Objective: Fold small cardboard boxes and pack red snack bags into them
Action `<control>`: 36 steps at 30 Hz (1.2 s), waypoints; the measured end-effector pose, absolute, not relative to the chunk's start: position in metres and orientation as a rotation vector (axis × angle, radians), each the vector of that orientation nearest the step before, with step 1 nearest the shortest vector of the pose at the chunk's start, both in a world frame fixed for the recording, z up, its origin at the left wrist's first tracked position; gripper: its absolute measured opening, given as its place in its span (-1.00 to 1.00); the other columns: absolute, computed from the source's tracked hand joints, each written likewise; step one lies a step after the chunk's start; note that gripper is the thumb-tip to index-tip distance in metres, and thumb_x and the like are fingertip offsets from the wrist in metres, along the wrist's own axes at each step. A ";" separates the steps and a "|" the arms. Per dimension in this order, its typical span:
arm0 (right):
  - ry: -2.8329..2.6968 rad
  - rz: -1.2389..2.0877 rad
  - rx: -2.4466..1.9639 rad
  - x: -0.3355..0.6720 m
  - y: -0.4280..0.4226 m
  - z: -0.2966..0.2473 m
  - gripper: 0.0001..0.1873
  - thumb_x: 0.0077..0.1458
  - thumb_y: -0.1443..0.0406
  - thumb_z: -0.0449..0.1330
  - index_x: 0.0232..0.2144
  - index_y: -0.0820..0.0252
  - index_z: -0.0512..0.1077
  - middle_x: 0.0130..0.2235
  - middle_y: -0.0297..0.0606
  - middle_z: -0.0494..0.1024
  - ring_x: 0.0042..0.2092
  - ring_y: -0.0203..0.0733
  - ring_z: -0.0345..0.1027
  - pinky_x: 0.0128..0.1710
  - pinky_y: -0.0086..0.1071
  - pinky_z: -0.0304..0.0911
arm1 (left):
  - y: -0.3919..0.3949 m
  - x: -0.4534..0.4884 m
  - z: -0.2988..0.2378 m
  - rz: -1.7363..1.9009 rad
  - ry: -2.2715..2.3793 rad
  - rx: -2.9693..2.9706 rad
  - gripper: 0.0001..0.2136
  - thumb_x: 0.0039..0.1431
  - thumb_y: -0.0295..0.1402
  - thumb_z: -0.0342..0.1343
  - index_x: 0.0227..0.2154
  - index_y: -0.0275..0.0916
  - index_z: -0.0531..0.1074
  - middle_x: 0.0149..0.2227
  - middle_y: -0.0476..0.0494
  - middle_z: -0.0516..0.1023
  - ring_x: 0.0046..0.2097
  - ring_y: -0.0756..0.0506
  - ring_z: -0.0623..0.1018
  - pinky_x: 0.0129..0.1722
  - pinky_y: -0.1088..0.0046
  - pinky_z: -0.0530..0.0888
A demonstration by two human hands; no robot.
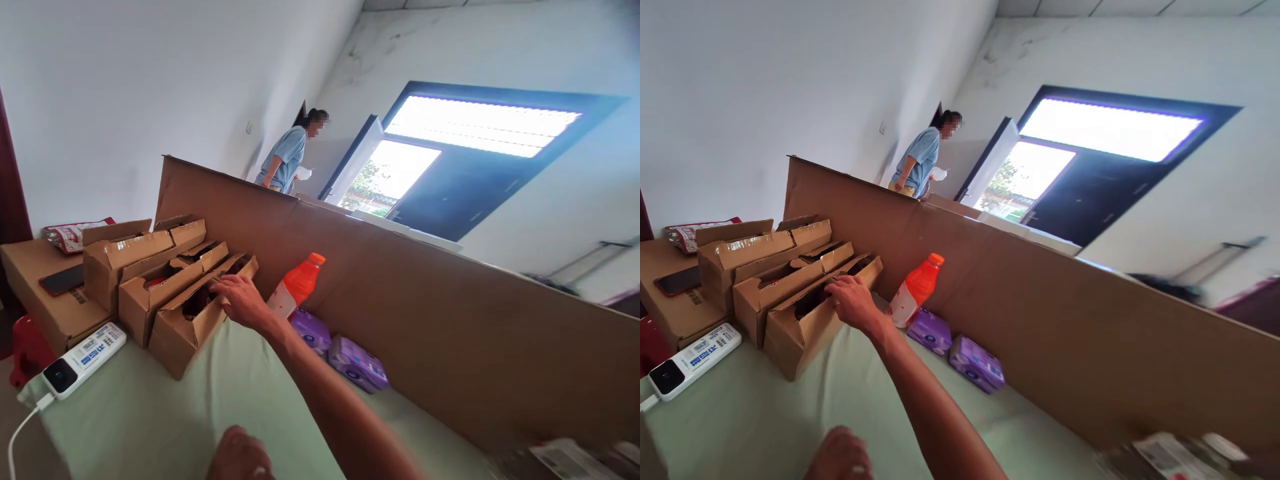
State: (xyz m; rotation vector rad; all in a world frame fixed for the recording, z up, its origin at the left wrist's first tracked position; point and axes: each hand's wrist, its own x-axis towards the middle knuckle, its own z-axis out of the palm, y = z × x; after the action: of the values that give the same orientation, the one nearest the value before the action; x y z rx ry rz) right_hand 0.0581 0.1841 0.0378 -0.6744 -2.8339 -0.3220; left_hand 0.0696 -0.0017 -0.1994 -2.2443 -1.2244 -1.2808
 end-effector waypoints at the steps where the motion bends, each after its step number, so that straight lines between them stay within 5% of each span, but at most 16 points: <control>1: -2.860 -0.322 -0.674 0.058 0.184 0.040 -0.65 0.10 0.55 0.15 -0.15 0.18 0.60 -0.12 -0.22 0.65 0.06 -0.11 0.38 0.06 -0.20 0.13 | -0.006 0.059 -0.189 -1.357 -1.259 -2.150 -0.87 0.24 -0.31 0.04 -0.26 -0.08 0.50 -0.33 -0.11 0.57 -0.12 -0.16 0.56 0.00 0.21 0.48; 4: -2.924 -0.326 -0.694 0.077 0.169 0.046 -0.75 0.16 0.50 0.17 -0.36 0.14 0.61 -0.29 -0.25 0.63 -0.15 -0.18 0.40 -0.07 -0.27 0.09 | -0.021 0.027 -0.159 -1.545 -1.379 -1.841 -0.64 0.18 -0.47 0.06 0.06 -0.28 0.38 -0.05 -0.33 0.47 0.15 -0.31 0.44 0.08 0.05 0.44; 8: -2.959 -0.326 -0.780 0.141 0.123 0.050 -0.74 0.19 0.51 0.14 -0.34 0.16 0.59 -0.33 -0.24 0.60 -0.29 -0.23 0.34 -0.20 -0.28 0.00 | -0.031 0.008 -0.133 -1.703 -1.527 -1.523 -0.34 0.21 -0.50 0.13 0.35 -0.28 0.07 0.21 -0.44 0.26 0.27 -0.34 0.31 0.16 -0.01 0.39; 16: -2.889 0.007 -1.203 0.291 0.019 0.054 -0.69 0.14 0.58 0.11 -0.36 0.15 0.56 -0.34 -0.28 0.55 -0.35 -0.25 0.27 -0.24 -0.32 0.02 | -0.022 0.014 -0.107 -1.841 -1.822 -2.334 -0.07 0.19 -0.01 0.22 0.44 -0.02 -0.24 0.45 -0.42 -0.05 0.40 -0.52 0.13 0.27 -0.36 0.20; 20: -2.800 0.119 -1.252 0.328 -0.012 0.058 -0.67 0.16 0.59 0.08 -0.39 0.16 0.54 -0.33 -0.28 0.54 -0.32 -0.25 0.29 -0.26 -0.34 0.07 | 0.013 0.024 -0.084 -1.740 -1.873 -3.004 0.21 -0.10 0.29 0.27 0.45 -0.06 -0.31 0.50 -0.42 -0.25 0.46 -0.53 -0.08 0.36 -0.31 -0.03; 25: -2.600 0.365 -1.118 0.346 -0.013 0.054 -0.76 0.22 0.48 0.16 -0.22 0.13 0.58 -0.26 -0.28 0.60 -0.23 -0.24 0.40 -0.23 -0.40 0.19 | 0.038 0.047 -0.075 -1.579 -1.717 -3.402 0.42 -0.40 0.45 0.23 0.45 -0.15 -0.29 0.50 -0.45 -0.24 0.48 -0.49 -0.14 0.41 -0.19 -0.13; 32: -2.484 0.395 -1.179 0.341 0.000 0.032 -0.79 0.20 0.45 0.16 -0.24 0.17 0.58 -0.30 -0.26 0.61 -0.25 -0.20 0.43 -0.22 -0.36 0.22 | 0.019 0.053 -0.089 -1.725 -1.561 -3.318 0.33 -0.25 0.32 0.32 0.43 0.08 -0.42 0.51 -0.31 -0.28 0.47 -0.50 -0.13 0.38 -0.28 -0.10; 36: -2.397 0.544 -1.249 0.335 -0.010 0.037 -0.79 0.24 0.41 0.11 -0.30 0.18 0.57 -0.33 -0.27 0.58 -0.30 -0.24 0.39 -0.28 -0.40 0.20 | 0.016 0.053 -0.093 -1.546 -1.662 -3.313 0.27 -0.09 -0.05 0.43 0.42 0.09 -0.50 0.50 -0.31 -0.28 0.47 -0.53 -0.11 0.35 -0.33 0.01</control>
State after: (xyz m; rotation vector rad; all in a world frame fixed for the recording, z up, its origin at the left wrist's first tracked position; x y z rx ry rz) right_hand 0.3351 -0.0101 0.0371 -1.2488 -2.3968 0.5439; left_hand 0.0533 0.0157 -0.0934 -3.3127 -1.6621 -1.5456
